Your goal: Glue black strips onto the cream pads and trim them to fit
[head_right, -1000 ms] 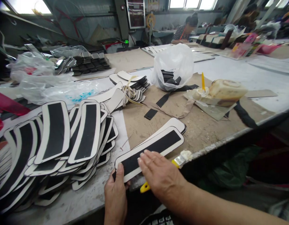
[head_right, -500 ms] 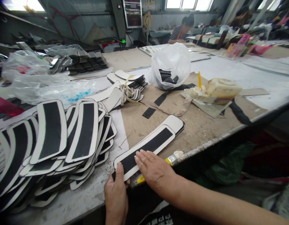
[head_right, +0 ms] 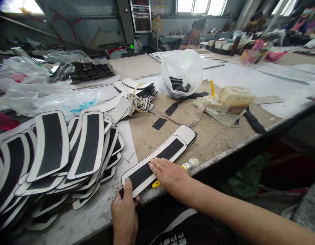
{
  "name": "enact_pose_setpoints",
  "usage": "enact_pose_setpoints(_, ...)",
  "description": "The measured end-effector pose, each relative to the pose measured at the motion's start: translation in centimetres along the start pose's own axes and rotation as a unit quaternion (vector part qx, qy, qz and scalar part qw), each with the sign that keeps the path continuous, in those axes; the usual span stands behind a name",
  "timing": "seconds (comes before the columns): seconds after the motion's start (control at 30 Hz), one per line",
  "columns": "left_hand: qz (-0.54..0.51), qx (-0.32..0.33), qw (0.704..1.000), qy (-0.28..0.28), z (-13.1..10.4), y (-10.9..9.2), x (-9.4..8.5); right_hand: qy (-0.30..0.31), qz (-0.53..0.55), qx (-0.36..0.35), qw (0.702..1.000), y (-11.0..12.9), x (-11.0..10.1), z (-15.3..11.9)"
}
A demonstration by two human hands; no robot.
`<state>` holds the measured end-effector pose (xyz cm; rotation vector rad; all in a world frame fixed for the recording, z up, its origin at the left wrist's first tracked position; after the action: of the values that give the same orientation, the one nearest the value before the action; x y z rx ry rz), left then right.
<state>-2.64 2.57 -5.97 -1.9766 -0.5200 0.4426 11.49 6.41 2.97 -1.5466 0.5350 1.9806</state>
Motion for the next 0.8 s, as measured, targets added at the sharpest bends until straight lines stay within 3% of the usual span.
enact_pose_setpoints(0.33,-0.024,-0.028,0.999,-0.016,-0.1,0.5,-0.3,0.007,-0.009,-0.007,1.0,-0.9,-0.3,-1.2)
enact_pose_setpoints(0.8,-0.024,-0.016,0.999,-0.018,-0.2,0.3,-0.3,0.042,0.004,0.041,0.998,-7.3,-0.1,-3.4)
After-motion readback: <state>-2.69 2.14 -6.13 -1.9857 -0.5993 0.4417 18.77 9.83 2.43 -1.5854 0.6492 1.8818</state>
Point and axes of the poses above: each hand's wrist, its own z-axis towards the middle knuckle, its own x-axis out of the palm, y = z × x, the point moved 10 cm from there along z, towards the middle knuckle, and after that the axes turned 1 degree about x, right-handed, at the moved point
